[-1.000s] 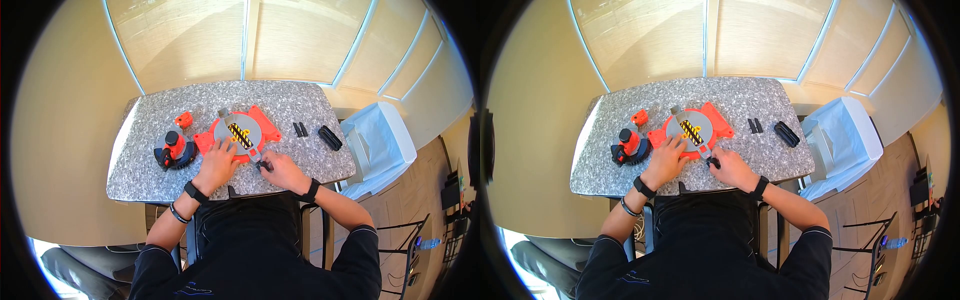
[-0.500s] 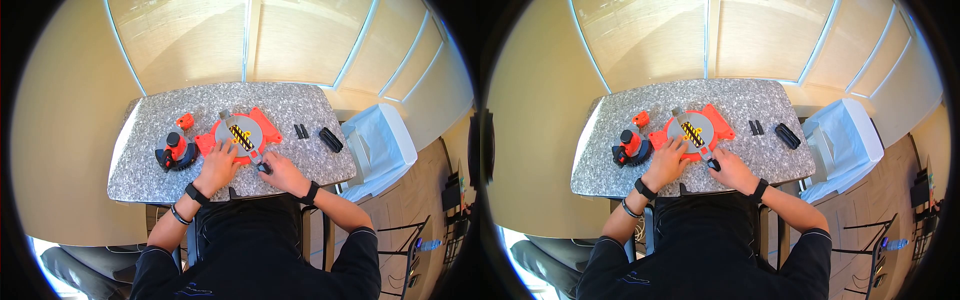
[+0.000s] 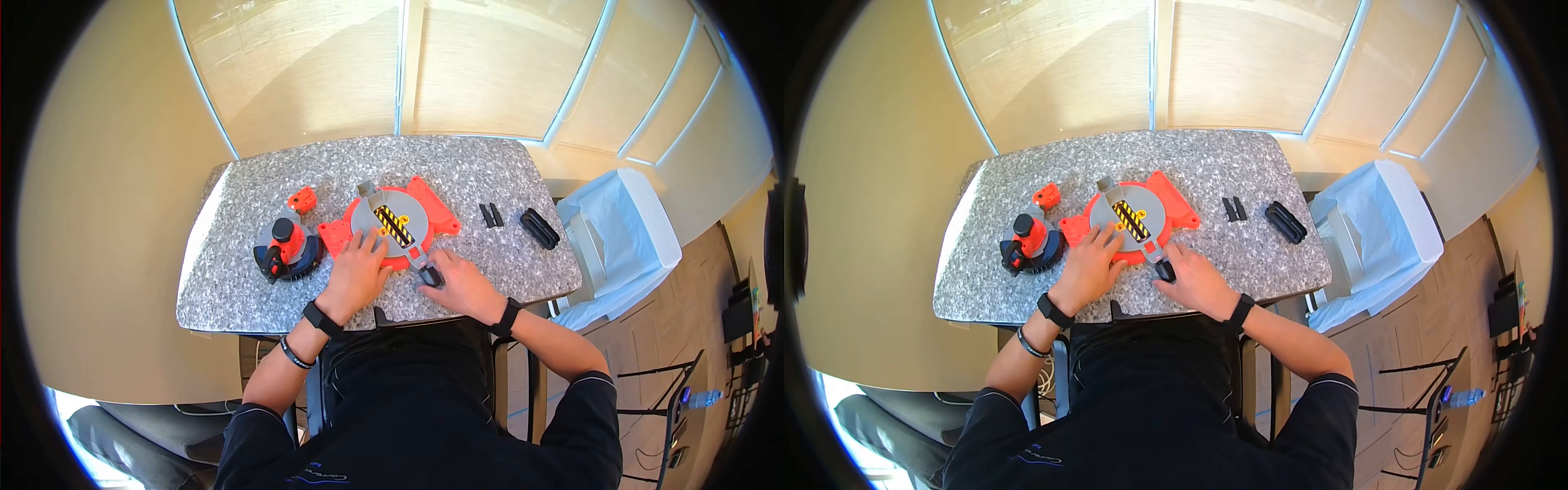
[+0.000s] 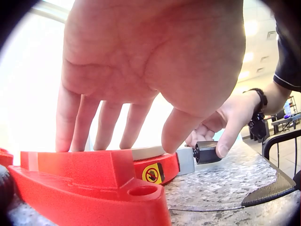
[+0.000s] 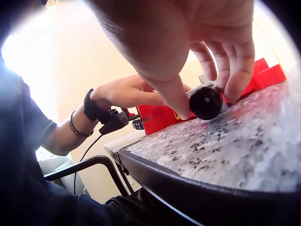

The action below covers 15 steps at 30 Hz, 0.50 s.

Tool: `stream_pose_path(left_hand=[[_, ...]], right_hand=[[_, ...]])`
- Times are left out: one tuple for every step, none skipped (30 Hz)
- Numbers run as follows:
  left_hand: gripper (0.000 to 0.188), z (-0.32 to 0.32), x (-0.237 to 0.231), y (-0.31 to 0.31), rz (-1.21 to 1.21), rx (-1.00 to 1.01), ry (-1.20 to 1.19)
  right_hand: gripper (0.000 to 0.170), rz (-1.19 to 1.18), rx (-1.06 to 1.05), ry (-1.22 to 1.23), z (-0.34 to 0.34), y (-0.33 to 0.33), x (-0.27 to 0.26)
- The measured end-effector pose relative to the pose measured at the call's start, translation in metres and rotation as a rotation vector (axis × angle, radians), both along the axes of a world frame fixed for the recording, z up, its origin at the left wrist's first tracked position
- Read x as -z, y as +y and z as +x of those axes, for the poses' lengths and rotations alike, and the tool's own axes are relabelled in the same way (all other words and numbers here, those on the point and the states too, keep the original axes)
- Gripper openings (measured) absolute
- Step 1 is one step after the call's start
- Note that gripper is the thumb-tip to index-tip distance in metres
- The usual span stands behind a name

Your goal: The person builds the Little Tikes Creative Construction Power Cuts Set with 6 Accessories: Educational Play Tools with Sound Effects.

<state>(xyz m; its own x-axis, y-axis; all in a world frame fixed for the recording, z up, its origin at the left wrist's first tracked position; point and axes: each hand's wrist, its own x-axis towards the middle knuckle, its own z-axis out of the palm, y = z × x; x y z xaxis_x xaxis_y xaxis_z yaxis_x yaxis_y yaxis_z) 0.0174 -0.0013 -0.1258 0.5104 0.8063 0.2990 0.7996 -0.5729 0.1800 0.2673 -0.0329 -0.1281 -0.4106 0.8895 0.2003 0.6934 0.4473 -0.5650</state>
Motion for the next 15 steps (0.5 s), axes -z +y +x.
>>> stream_pose_path(left_hand=[[0.05, 0.0, -0.001, 0.0, -0.002, -0.001, -0.001], [0.05, 0.0, 0.0, 0.0, -0.003, -0.001, -0.001], [0.05, 0.0, 0.001, 0.0, -0.001, 0.001, -0.005], [0.05, 0.0, 0.001, 0.0, 0.001, 0.004, -0.008], [0.05, 0.0, 0.001, 0.0, 0.001, 0.003, -0.009], [0.05, 0.0, 0.001, 0.0, -0.001, 0.003, -0.008], [0.05, 0.0, 0.0, 0.0, -0.004, 0.002, -0.007], [0.05, 0.0, 0.001, 0.0, -0.003, 0.002, -0.007], [0.05, 0.0, 0.001, 0.0, -0.003, 0.001, -0.005], [0.05, 0.0, 0.001, 0.0, -0.003, 0.0, -0.002], [0.05, 0.0, 0.001, 0.0, -0.003, 0.0, -0.002], [0.051, 0.0, 0.002, 0.0, 0.001, 0.0, -0.003], [0.051, 0.0, 0.002, -0.001, 0.006, 0.001, -0.003], [0.051, 0.0, 0.002, -0.001, 0.006, 0.002, -0.003], [0.051, 0.0, 0.002, -0.001, 0.005, -0.002, 0.002]], right_hand=[[0.047, -0.001, 0.0, 0.0, 0.0, 0.0, 0.001], [0.046, -0.004, 0.006, 0.006, 0.001, 0.001, 0.003], [0.044, -0.006, 0.011, 0.013, 0.001, 0.002, 0.005], [0.044, -0.007, 0.011, 0.012, 0.001, 0.002, 0.008], [0.042, 0.016, 0.023, 0.011, 0.001, 0.003, 0.011], [0.039, 0.038, 0.036, 0.01, 0.001, 0.003, 0.012], [0.039, 0.038, 0.036, 0.009, 0.001, 0.002, 0.013], [0.038, 0.019, 0.047, 0.005, 0.001, 0.002, 0.013], [0.037, 0.0, 0.059, 0.001, 0.0, 0.001, 0.012], [0.037, 0.0, 0.059, 0.001, 0.0, 0.001, 0.01], [0.038, 0.001, 0.059, -0.017, -0.001, 0.0, 0.008], [0.038, 0.002, 0.059, -0.035, -0.001, -0.001, 0.007], [0.038, 0.002, 0.06, -0.034, -0.001, -0.001, 0.007], [0.039, 0.053, 0.043, -0.029, -0.001, -0.001, 0.007], [0.039, 0.104, 0.026, -0.023, -0.001, -0.001, 0.007]])
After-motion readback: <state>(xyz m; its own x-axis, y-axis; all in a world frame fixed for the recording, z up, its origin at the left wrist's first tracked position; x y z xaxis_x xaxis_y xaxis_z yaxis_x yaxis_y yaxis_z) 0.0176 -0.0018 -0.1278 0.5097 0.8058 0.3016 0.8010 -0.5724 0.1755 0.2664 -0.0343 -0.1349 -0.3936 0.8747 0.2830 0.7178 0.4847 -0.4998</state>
